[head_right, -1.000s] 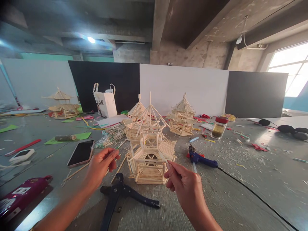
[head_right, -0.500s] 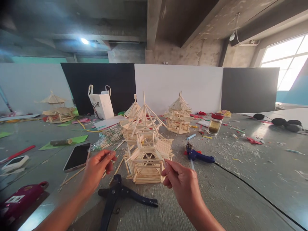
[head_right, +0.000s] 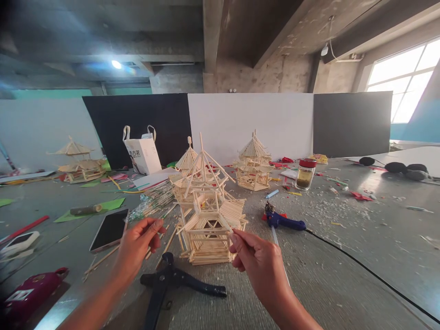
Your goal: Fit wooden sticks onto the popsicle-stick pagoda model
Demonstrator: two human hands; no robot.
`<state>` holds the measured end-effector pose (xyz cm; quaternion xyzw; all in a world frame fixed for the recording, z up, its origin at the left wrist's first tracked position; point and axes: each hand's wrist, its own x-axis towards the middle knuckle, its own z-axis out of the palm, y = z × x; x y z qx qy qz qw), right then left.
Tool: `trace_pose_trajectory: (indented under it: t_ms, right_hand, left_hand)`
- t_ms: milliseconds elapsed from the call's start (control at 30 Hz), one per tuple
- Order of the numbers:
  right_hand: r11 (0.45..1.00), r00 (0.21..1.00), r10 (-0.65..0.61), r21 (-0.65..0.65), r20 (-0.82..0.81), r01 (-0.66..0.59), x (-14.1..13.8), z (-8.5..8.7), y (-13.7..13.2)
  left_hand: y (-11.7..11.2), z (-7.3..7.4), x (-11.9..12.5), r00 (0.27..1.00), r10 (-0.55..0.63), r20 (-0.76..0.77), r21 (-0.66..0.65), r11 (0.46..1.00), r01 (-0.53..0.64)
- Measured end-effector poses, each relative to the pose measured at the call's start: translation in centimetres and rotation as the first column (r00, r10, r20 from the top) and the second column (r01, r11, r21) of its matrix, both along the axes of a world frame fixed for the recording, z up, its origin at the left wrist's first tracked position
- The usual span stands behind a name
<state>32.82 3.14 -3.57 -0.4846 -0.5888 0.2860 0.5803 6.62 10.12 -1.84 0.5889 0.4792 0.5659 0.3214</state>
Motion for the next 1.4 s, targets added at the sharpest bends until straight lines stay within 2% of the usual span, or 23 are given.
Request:
trace_pose_trajectory:
  t_ms: [367, 633, 1400]
  right_hand:
    - [0.999, 0.999, -0.038, 0.002, 0.008, 0.038, 0.8, -0.2, -0.3]
    - [0.998, 0.999, -0.041, -0.038, 0.026, 0.042, 0.1, -0.4, 0.6]
    - [0.999, 0.993, -0.028, 0.047, 0.113, 0.023, 0.1, -0.6, 0.7]
  left_hand:
    - [0.3, 0.0, 0.0, 1.000, 0.014, 0.008, 0.000, 1.000, -0.014]
    - [0.5, -0.1, -0.1, 1.000, 0.027, -0.001, -0.006, 1.000, -0.027]
    - [0.4, 0.0, 0.1, 1.000, 0.024, 0.000, -0.016, 1.000, -0.024]
